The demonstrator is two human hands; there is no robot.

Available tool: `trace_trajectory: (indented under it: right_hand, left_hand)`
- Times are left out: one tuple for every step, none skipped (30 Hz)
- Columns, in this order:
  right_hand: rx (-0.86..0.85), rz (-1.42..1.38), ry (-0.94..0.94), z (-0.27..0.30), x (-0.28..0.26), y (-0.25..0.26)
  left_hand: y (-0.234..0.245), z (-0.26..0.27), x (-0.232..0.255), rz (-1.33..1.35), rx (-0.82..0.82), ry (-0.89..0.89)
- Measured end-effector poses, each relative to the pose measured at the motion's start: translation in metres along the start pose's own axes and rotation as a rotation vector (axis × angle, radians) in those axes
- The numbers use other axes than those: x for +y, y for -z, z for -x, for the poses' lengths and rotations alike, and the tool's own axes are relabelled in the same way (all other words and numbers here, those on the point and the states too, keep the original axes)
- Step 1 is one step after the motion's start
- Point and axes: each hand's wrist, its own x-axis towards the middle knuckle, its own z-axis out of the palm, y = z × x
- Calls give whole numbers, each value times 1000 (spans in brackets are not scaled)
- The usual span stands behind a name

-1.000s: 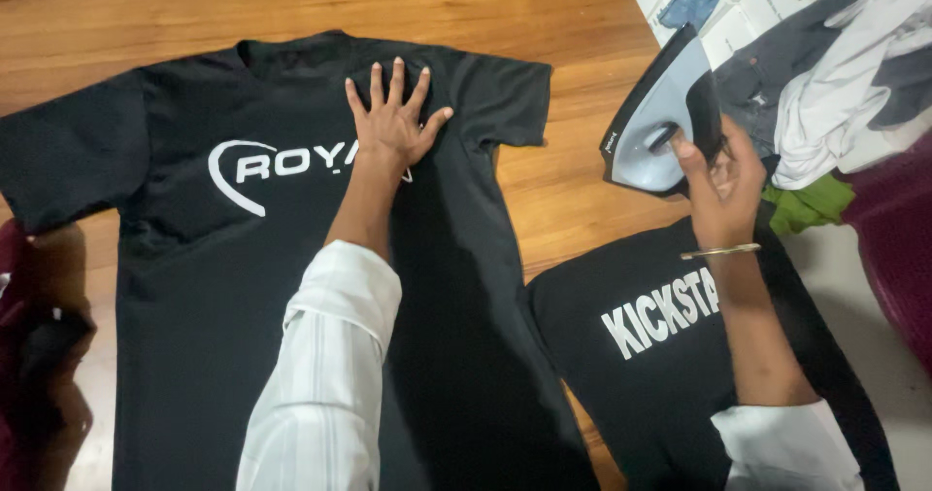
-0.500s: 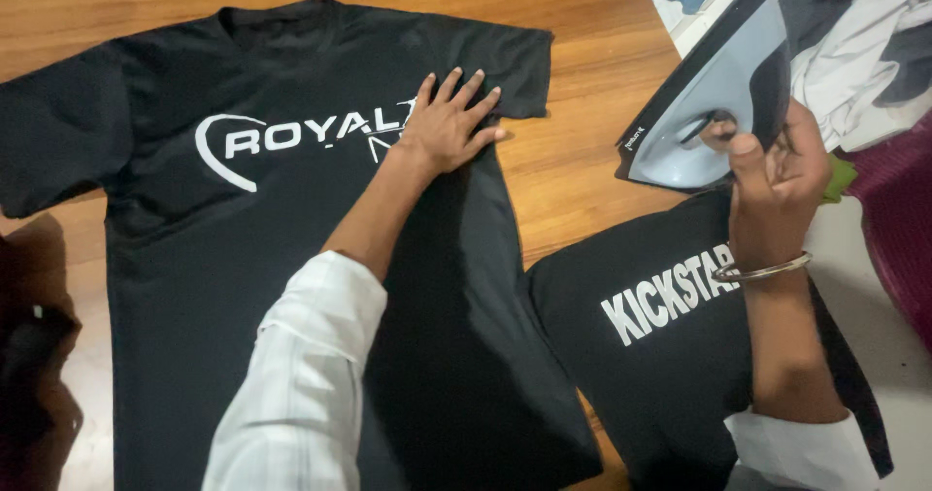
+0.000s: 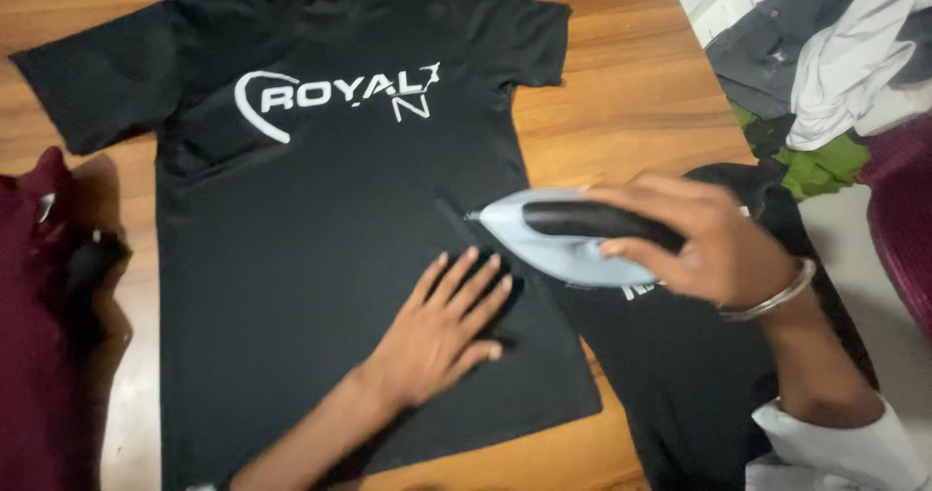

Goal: The person irons a black t-shirt with the word 'KICKSTART' on a wooden table. They then switch to another black t-shirt with 'ROYAL' printed on it and continue ironing.

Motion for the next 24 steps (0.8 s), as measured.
trace_trajectory:
  right_hand:
    - [-35,-27,12,-2,-13,-8]
    - [-69,-54,23,-4,-26,-16]
    - [-139,-34,-31,-5,-37,-27]
    - [-209,-12,-86,-6,-47,-39]
    - [-277,10,-140,-7,-56,-48]
    - [-261,29,-73,-6,-65,-59]
    - [-245,52,-5,-8,-73,-73]
    - [-228,74,63,-9,-79,-82]
    - [-257,92,20,-11,-81,-87]
    - [-286,109,-23,-14,-83,-93]
    - [-314,125,-69,-15,-85,-99]
    - [-287,162,-79,-18,-83,-104]
    - [-261,198,-93,-25,-80,-109]
    - [-234,235,-108,-33,-75,-113]
    - [-171,241,-93,-41,-68,-116]
    - [-108,247,-78,-49,-61,-117]
    - [-43,251,-60,-57,-54,-117]
    - [-26,265,-82,-64,-49,-117]
    - [-8,279,-104,-71,-45,-118]
    - [10,293,-126,-75,-42,-119]
    - [-4,279,-96,-75,-41,-120]
    - [-18,265,-65,-75,-40,-120]
    - [-27,253,-29,-77,-41,-118]
    - [-89,230,13,-77,-43,-116]
  left_hand:
    - [3,19,11,24,-29,1]
    - [5,35,20,9,-44,4]
    - [5,52,28,-9,-58,6]
    - [4,65,34,-26,-73,8]
    - [5,76,37,-20,-75,16]
    - [6,86,40,-15,-77,25]
    - [6,96,42,-10,-76,31]
    - [5,103,44,-13,-60,31]
    - [4,107,48,-15,-45,36]
    - [3,111,51,-17,-29,41]
    - [1,116,51,-23,-20,38]
    - [-1,119,51,-29,-11,36]
    - [-1,121,51,-30,-3,31]
    - [-1,123,53,-26,-9,39]
    - [-2,124,54,-22,-11,45]
    - [-3,125,55,-19,-14,51]
    - [-3,125,56,-14,-7,52]
    - [-3,126,56,-9,1,52]
    - [-4,127,56,-4,8,52]
    - [-4,127,54,-13,14,46]
    - [-5,127,53,-15,18,38]
    - [-6,126,53,-17,23,31]
    - [-6,127,52,-13,7,32]
    - [-4,129,52,-10,-9,32]
